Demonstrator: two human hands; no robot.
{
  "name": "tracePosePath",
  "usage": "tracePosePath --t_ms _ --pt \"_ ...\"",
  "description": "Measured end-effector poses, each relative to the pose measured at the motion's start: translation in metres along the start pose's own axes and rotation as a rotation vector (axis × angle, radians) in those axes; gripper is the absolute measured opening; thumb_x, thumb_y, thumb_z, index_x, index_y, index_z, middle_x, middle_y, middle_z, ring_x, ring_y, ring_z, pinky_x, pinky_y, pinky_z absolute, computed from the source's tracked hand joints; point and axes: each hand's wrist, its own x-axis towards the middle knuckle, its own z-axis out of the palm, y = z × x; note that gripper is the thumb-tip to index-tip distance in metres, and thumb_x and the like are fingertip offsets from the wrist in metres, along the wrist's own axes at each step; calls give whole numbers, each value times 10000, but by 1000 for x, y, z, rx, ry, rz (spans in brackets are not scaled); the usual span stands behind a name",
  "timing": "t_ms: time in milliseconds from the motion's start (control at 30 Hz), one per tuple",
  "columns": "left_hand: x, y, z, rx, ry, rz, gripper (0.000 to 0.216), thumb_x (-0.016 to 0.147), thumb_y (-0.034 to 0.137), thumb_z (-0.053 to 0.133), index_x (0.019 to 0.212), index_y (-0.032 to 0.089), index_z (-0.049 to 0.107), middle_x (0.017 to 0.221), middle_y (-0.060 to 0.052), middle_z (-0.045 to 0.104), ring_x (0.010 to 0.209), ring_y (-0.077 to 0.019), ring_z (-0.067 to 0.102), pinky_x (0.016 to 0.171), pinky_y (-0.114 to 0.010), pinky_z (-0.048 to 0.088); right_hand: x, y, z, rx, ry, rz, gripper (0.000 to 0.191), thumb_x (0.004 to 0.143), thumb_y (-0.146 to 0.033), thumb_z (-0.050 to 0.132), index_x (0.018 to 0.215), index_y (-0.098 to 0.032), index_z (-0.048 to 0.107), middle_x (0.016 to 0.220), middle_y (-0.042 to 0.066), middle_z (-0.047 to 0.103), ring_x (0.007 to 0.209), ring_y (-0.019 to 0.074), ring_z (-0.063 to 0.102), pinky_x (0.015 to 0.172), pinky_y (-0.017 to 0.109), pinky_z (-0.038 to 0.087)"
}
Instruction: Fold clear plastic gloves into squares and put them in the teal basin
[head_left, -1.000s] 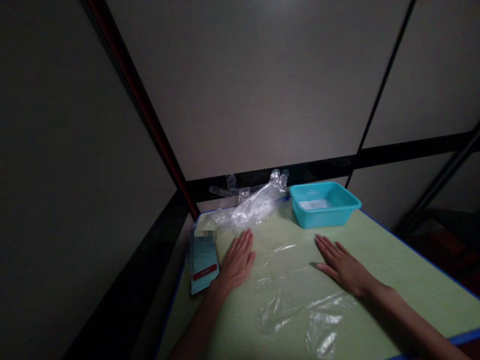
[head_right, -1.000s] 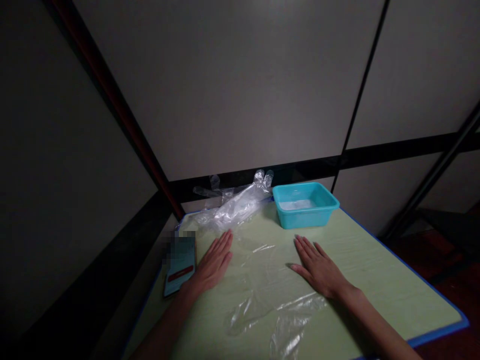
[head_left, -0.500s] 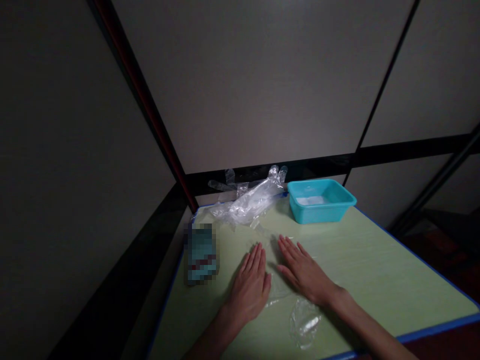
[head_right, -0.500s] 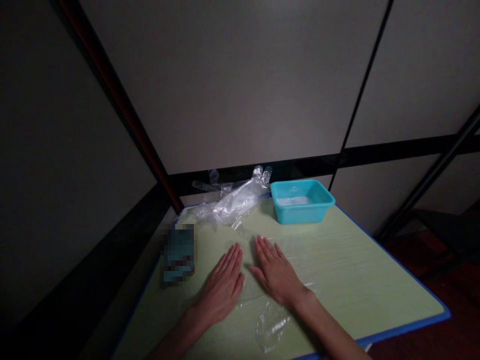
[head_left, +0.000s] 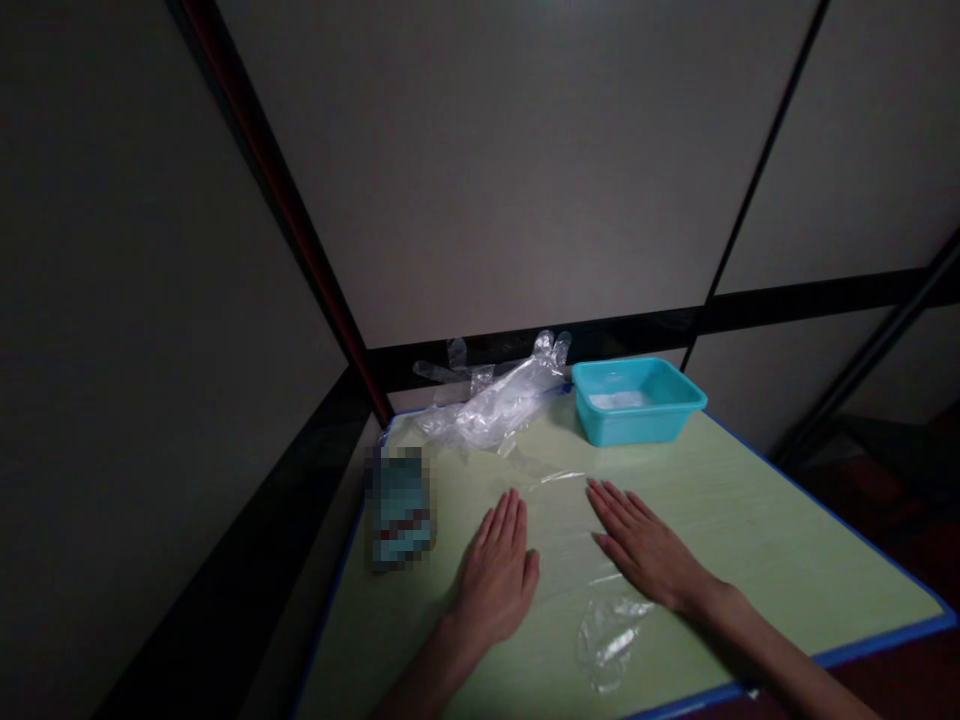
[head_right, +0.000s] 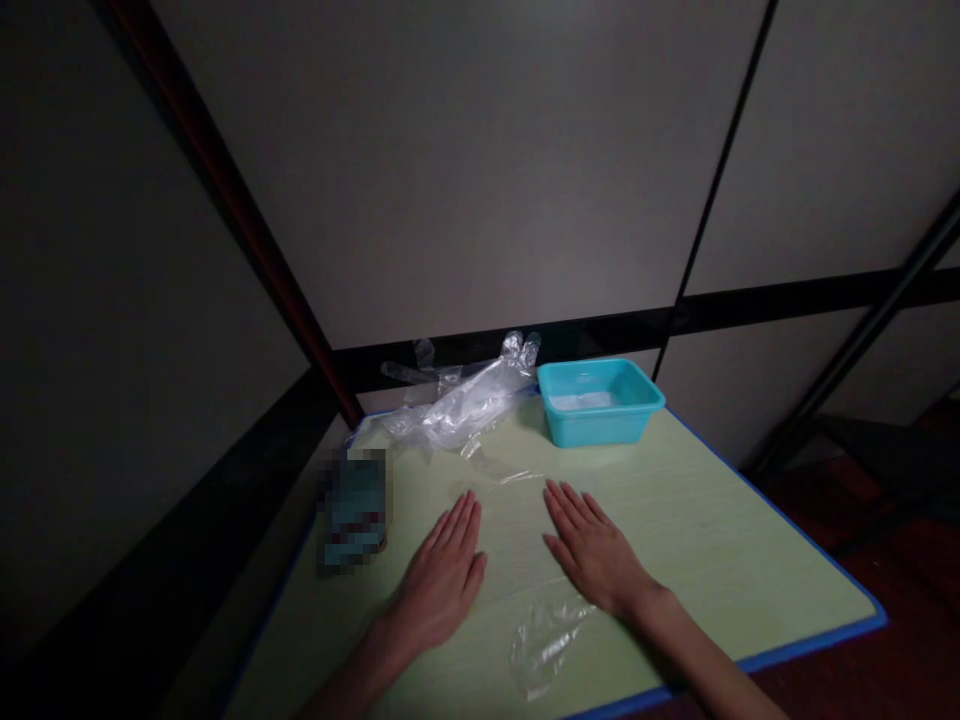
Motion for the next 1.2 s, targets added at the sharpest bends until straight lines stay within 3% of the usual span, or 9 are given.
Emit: tracePosePath --t_ms 167,333,467,600,800,933,1200 --pt "0 -3 4 -10 14 1 524 849 275 325 1314 43 265 1395 -148 229 1293 -227 168 1031 -377 252 -14 24 -3 -23 -14 72 530 908 -415 232 1368 -158 175 1407 68 206 1291 201 164 1029 436 219" --pt "1 -1 -7 -38 69 -39 548 846 259 328 1337 52 199 1418 -143 156 1305 -234 83 1044 -416 214 -13 25 -14 68 -60 149 543 905 -418 200 1362 -125 209 1405 103 211 1287 202 175 1031 440 203" --pt "-4 31 -24 -76 69 -65 579 839 272 348 1339 34 180 1420 -149 134 1306 -237 65 1044 -404 231 -8 6 -24 94 -8 205 526 903 -365 218 1365 -112 200 1398 127 234 1285 212 182 1024 461 208" --pt "-15 70 -19 -122 43 -54 568 841 287 355 1326 22 226 1407 -165 161 1297 -259 110 1036 -398 257 -1 -31 -23 78 19 130 502 903 -317 241 1351 -91 241 1387 132 268 1284 211 200 1031 435 215" --pt "-25 79 -2 -117 20 -74 533 863 335 328 1294 22 319 1383 -173 234 1284 -272 178 1031 -404 265 1 -58 -8 82 28 89 497 904 -307 260 1352 -93 239 1394 126 257 1295 217 156 1033 434 207" --pt "-25 77 -4 -125 4 -76 548 864 353 328 1299 20 312 1387 -170 225 1284 -269 181 1031 -400 267 -9 -40 -6 28 51 128 509 903 -356 268 1343 -100 264 1391 127 262 1289 222 184 1023 441 222" --pt "-26 77 -5 -165 0 -85 562 860 334 361 1327 38 255 1404 -154 176 1291 -274 140 1025 -424 281 -50 36 -6 -68 137 327 570 879 -443 276 1344 -114 260 1370 146 313 1272 257 231 1004 489 230"
